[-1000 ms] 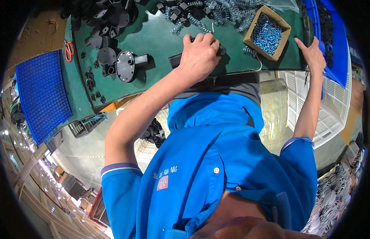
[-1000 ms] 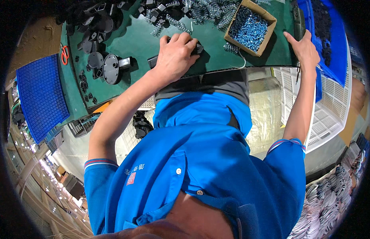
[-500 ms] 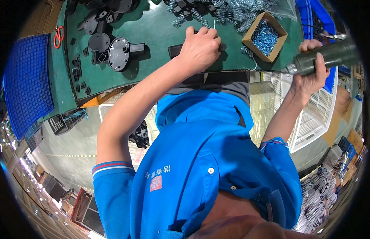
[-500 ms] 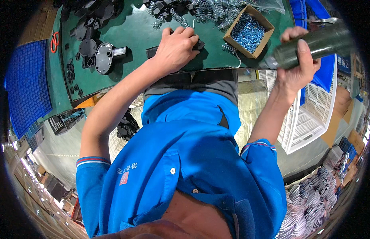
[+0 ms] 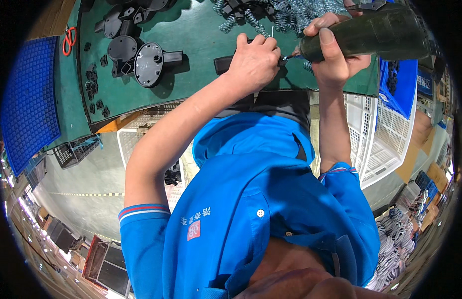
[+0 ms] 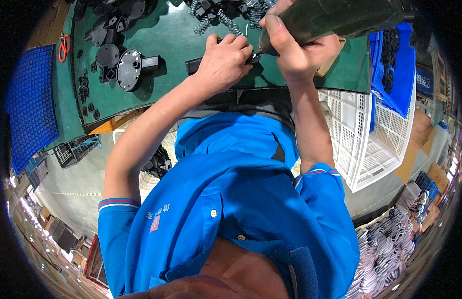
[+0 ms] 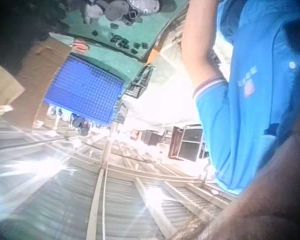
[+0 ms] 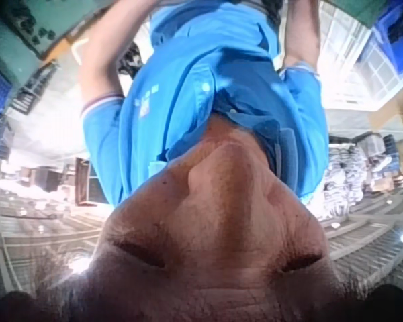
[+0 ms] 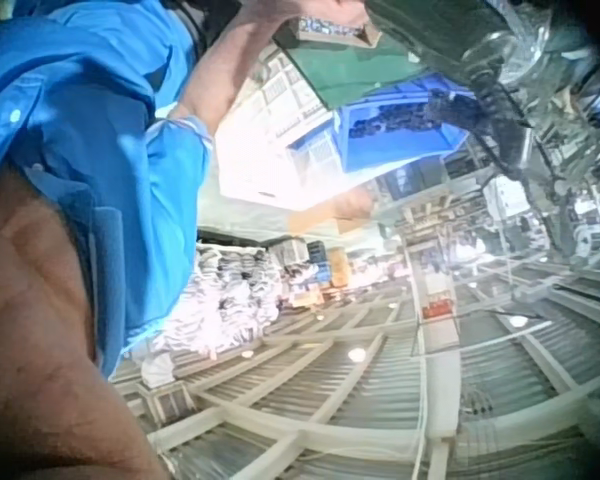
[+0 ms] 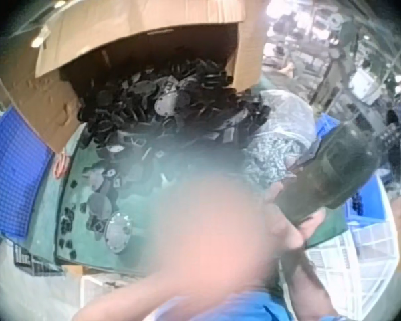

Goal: The person assembles small mechanical components at a workbench. They repeatedly pick up black plastic housings and metal springs, insert the springs into the housings, and use a power screwdriver to fasten screws. Completed assemblies are placed into a blue bin.

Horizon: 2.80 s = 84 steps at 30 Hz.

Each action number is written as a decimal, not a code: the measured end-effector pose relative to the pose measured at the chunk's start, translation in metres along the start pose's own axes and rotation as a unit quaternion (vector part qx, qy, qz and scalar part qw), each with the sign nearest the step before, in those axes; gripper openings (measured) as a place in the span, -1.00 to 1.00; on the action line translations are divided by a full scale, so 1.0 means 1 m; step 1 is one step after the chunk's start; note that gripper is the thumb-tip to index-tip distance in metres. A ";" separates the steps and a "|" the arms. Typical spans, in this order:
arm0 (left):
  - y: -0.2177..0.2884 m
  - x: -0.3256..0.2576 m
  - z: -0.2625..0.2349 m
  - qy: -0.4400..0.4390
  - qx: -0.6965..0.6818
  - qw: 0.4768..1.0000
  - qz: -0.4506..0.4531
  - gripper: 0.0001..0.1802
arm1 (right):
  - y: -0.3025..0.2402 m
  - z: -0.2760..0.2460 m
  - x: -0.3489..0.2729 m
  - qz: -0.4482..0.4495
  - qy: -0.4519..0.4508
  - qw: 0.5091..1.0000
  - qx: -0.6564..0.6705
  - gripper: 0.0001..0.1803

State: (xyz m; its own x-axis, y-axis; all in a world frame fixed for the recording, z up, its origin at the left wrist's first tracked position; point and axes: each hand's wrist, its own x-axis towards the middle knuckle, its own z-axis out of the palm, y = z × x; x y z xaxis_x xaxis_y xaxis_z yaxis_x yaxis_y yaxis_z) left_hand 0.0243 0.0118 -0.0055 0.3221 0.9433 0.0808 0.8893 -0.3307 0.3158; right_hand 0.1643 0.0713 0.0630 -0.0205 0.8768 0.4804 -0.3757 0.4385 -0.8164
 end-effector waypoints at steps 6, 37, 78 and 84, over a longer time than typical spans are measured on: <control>0.001 0.002 0.002 0.007 0.007 1.000 0.001 -0.64 | 0.035 -0.041 0.011 -0.096 -0.205 0.974 0.023 -0.16; 0.000 0.002 -0.005 0.021 -0.030 0.999 0.009 -0.63 | -0.047 -0.172 0.024 0.217 0.150 0.832 -0.488 -0.62; -0.038 -0.036 -0.032 -0.045 -0.506 0.836 -0.207 -0.64 | -0.038 -0.179 -0.035 0.161 0.145 0.934 -0.285 -0.89; -0.028 -0.008 -0.041 0.045 -0.195 0.971 -0.128 -0.79 | -0.073 -0.260 -0.150 0.233 0.340 0.904 -0.115 -0.92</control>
State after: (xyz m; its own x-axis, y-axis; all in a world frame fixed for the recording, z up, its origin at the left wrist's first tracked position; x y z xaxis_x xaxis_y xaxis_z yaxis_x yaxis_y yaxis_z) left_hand -0.0165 0.0151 0.0233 0.0603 0.9978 0.0293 0.7407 -0.0644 0.6688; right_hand 0.4356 -0.0411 -0.0323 0.4764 0.8614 -0.1762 -0.2680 -0.0486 -0.9622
